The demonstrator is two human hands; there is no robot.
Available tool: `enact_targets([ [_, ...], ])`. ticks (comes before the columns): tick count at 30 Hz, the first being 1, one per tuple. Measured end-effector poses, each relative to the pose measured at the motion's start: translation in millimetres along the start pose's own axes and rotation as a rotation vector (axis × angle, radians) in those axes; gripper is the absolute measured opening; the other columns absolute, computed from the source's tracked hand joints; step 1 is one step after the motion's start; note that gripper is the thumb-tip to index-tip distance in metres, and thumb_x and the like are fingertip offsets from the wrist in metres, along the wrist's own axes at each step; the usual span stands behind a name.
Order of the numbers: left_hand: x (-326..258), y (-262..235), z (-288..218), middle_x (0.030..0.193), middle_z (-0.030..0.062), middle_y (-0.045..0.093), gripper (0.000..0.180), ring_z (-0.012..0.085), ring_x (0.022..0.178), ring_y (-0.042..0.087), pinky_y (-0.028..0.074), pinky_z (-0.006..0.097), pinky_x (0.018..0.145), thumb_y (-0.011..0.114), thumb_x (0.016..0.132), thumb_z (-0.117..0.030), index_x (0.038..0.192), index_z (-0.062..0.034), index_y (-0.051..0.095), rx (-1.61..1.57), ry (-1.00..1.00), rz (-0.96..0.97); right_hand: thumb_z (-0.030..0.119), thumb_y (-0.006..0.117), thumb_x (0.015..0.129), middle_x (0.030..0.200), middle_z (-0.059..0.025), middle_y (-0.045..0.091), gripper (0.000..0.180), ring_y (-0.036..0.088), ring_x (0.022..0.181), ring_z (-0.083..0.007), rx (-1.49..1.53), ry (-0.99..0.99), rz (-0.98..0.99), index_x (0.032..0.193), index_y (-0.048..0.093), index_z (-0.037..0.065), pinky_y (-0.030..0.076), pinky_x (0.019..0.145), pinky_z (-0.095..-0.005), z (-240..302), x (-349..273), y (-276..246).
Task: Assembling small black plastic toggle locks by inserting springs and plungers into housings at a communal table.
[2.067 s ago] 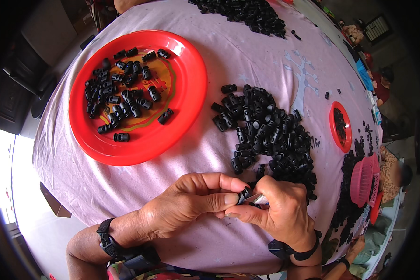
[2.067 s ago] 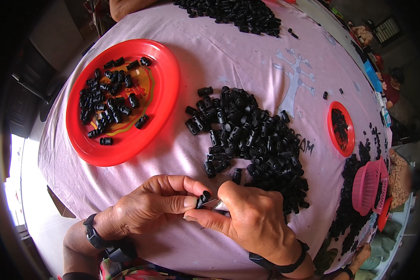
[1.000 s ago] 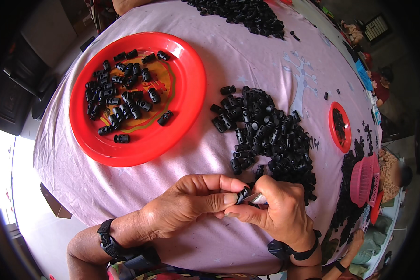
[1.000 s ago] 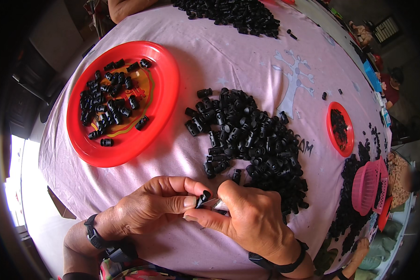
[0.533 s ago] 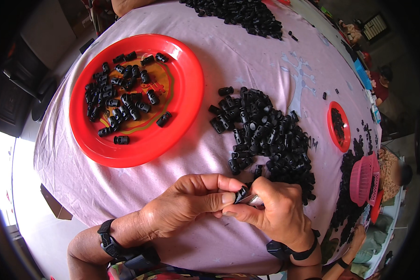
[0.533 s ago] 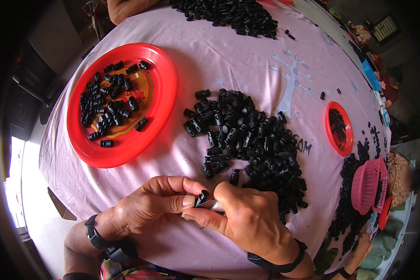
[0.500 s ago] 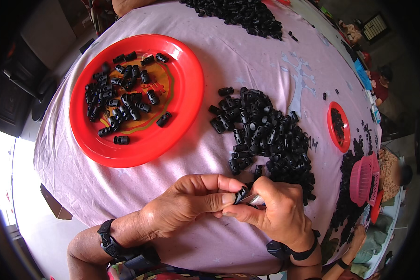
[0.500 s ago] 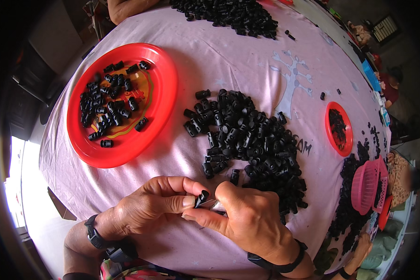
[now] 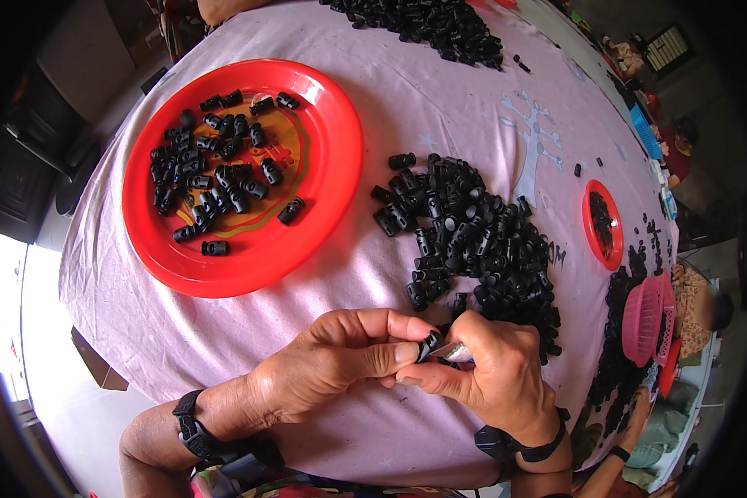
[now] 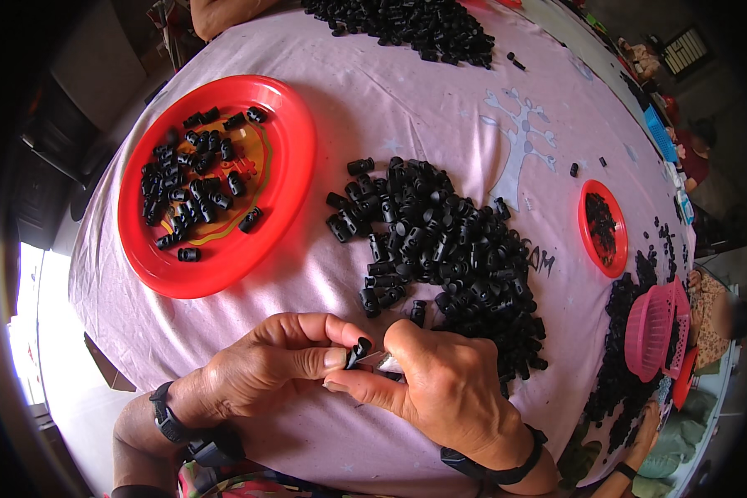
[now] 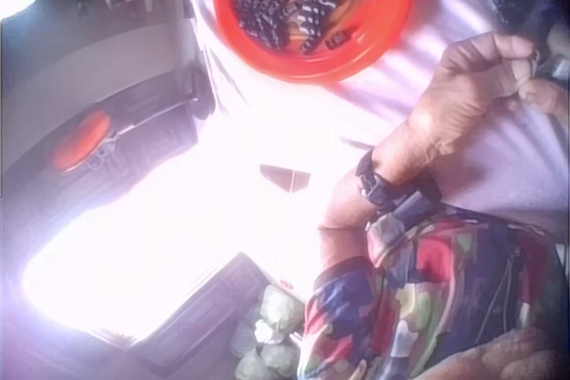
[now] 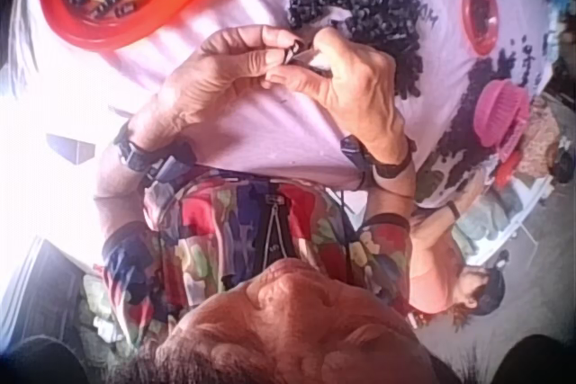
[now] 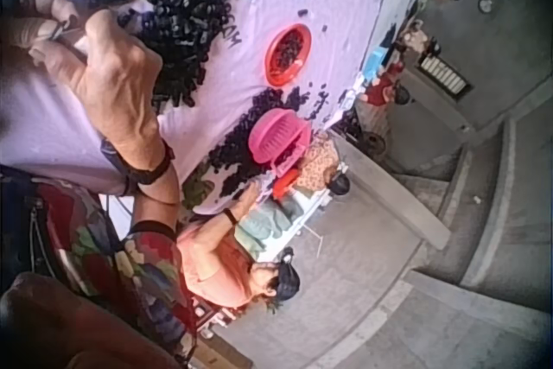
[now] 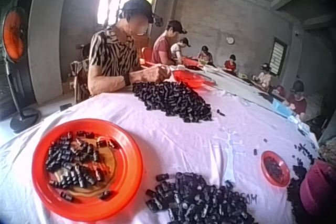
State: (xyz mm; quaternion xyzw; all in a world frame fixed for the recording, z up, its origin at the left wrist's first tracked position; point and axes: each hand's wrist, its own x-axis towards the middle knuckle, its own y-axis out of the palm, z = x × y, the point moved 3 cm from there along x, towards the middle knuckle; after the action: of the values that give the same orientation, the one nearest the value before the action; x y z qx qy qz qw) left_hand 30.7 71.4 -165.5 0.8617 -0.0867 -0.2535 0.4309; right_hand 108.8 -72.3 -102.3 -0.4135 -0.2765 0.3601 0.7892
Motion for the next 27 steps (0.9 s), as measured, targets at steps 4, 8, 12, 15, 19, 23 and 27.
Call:
enact_targets([
  [4,-0.7,1.3,-0.7,0.102,0.0019,0.063,0.030,0.0072,0.088,0.057,0.047,0.021,0.081,0.059,0.093,-0.011,0.121,-0.0021,0.056,0.018,0.001,-0.013,0.045,0.078,0.071,0.053,-0.0065,0.056,0.048,0.060,0.047,-0.0222,0.001,0.007,0.004,0.067,0.050,0.006,0.046,0.044,-0.0312,0.3,0.1,-0.3],
  [8,-1.3,1.8,-1.8,0.109,0.0086,0.064,0.023,0.0147,0.099,0.062,0.048,0.026,0.089,0.057,0.091,-0.004,0.114,-0.0003,0.058,-0.008,-0.012,-0.031,0.045,0.078,0.071,0.053,-0.0068,0.056,0.048,0.060,0.047,-0.0223,0.000,0.010,0.011,0.067,0.050,0.006,0.046,0.044,-0.0315,-0.4,-0.3,-0.5],
  [12,-0.3,0.5,0.8,0.102,0.0020,0.063,0.030,0.0072,0.087,0.057,0.047,0.021,0.080,0.059,0.092,-0.010,0.121,-0.0020,0.057,0.015,0.005,-0.024,0.045,0.078,0.071,0.054,-0.0072,0.057,0.048,0.060,0.047,-0.0226,0.010,0.002,0.008,0.067,0.050,0.006,0.046,0.044,-0.0319,0.6,0.0,2.0],
  [15,-0.7,0.7,0.0,0.101,0.0020,0.063,0.030,0.0072,0.087,0.057,0.047,0.021,0.080,0.059,0.092,-0.010,0.121,-0.0021,0.057,-0.009,0.012,-0.012,0.045,0.078,0.071,0.055,-0.0074,0.057,0.048,0.060,0.047,-0.0230,0.017,0.003,-0.006,0.067,0.050,0.006,0.046,0.044,-0.0320,-0.4,-1.1,1.4],
  [19,-0.7,1.5,-1.3,0.102,0.0019,0.063,0.029,0.0070,0.087,0.057,0.047,0.021,0.079,0.059,0.093,-0.011,0.121,-0.0020,0.057,0.019,0.010,-0.018,0.045,0.078,0.071,0.055,-0.0073,0.058,0.048,0.060,0.047,-0.0232,0.006,0.022,0.010,0.068,0.050,0.006,0.046,0.044,-0.0321,-0.2,-0.4,-0.8],
  [23,-0.9,1.6,-1.3,0.101,0.0015,0.063,0.029,0.0066,0.086,0.057,0.046,0.021,0.078,0.059,0.093,-0.011,0.121,-0.0020,0.057,0.036,0.010,-0.019,0.045,0.078,0.070,0.055,-0.0072,0.058,0.048,0.061,0.047,-0.0229,0.000,0.016,0.017,0.068,0.050,0.006,0.046,0.044,-0.0320,1.0,0.2,-0.9],
  [27,-2.1,3.5,-4.1,0.107,0.0080,0.064,0.022,0.0140,0.098,0.061,0.048,0.025,0.088,0.057,0.091,-0.005,0.113,-0.0014,0.059,-0.005,-0.005,-0.032,0.044,0.079,0.070,0.055,-0.0069,0.058,0.047,0.061,0.048,-0.0220,0.013,0.002,0.000,0.069,0.050,0.006,0.047,0.044,-0.0312,-1.5,-0.5,0.4],
])
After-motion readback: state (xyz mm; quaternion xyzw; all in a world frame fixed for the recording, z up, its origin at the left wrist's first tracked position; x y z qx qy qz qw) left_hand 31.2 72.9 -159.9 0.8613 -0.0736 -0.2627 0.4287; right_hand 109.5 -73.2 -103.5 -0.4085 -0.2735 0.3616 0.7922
